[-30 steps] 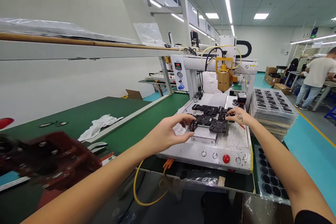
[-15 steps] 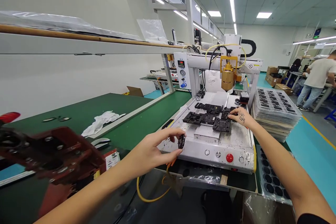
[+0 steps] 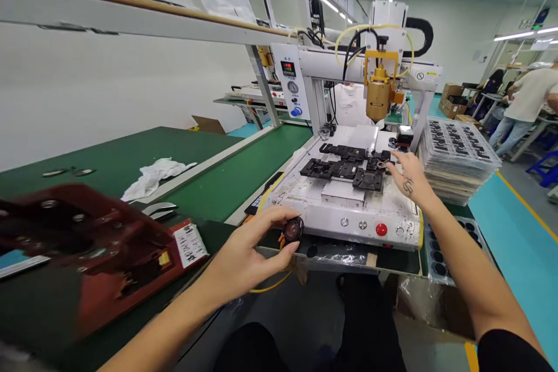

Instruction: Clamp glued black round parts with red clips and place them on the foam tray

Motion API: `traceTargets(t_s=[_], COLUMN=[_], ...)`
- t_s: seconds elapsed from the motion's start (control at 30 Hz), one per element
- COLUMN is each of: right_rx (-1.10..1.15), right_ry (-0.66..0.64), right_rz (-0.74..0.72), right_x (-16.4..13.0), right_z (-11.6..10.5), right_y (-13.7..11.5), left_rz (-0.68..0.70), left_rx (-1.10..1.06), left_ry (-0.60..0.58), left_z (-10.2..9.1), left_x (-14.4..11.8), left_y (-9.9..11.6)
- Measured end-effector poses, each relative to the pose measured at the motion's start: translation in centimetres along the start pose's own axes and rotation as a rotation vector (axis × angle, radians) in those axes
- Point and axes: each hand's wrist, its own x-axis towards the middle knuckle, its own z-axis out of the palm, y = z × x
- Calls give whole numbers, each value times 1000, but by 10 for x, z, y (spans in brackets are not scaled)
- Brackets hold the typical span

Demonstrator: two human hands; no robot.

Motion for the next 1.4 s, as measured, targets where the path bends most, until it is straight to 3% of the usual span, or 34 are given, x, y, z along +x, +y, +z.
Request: traceTargets(t_s=[0.13,0.23,0.33,0.4,0.47,0.57,0.63,0.73,0.87,1.0,1.2,1.4], right_rx=[23,-27,-96,-79,42,288,301,246,160,69,53,110], right_ry=[328,357,383,427,315,-220,-322,-286,-256,-226,-171,-138], right_rz=[17,58,71,60,-36,-301,-352,-337,-332,-392,-596,-729], right_x=[-102,-161,-188,-196,-200,-200,-193,-181,-177,-185,-194,-220], right_z=[-13,-6,12,27,47,89,121,161,188,201,216,207], right_y=[-8,-3,-4,-20,-48,-96,-116,-122,-114,-112,-99,-95], left_rz=[-122,-209,-237,-217,-188,-163,-164,-181,-192,-208,-217,-219], left_rx=[-5,-45,-116,-160,-181,-168,-150,-144,-190,-243,-289,-305], left_ry=[-4,-56,-137,-203,-257,-295,-308,-332,-392,-466,-533,-527], left_z=[13,24,37,48,60,78,87,91,84,79,76,72], left_x=[-37,-66,-90,-100,-103,-95,-87,-83,-93,-98,-92,-92], left_y=[-22,-41,-57,-66,-76,-91,-101,-110,-113,-118,-127,-127])
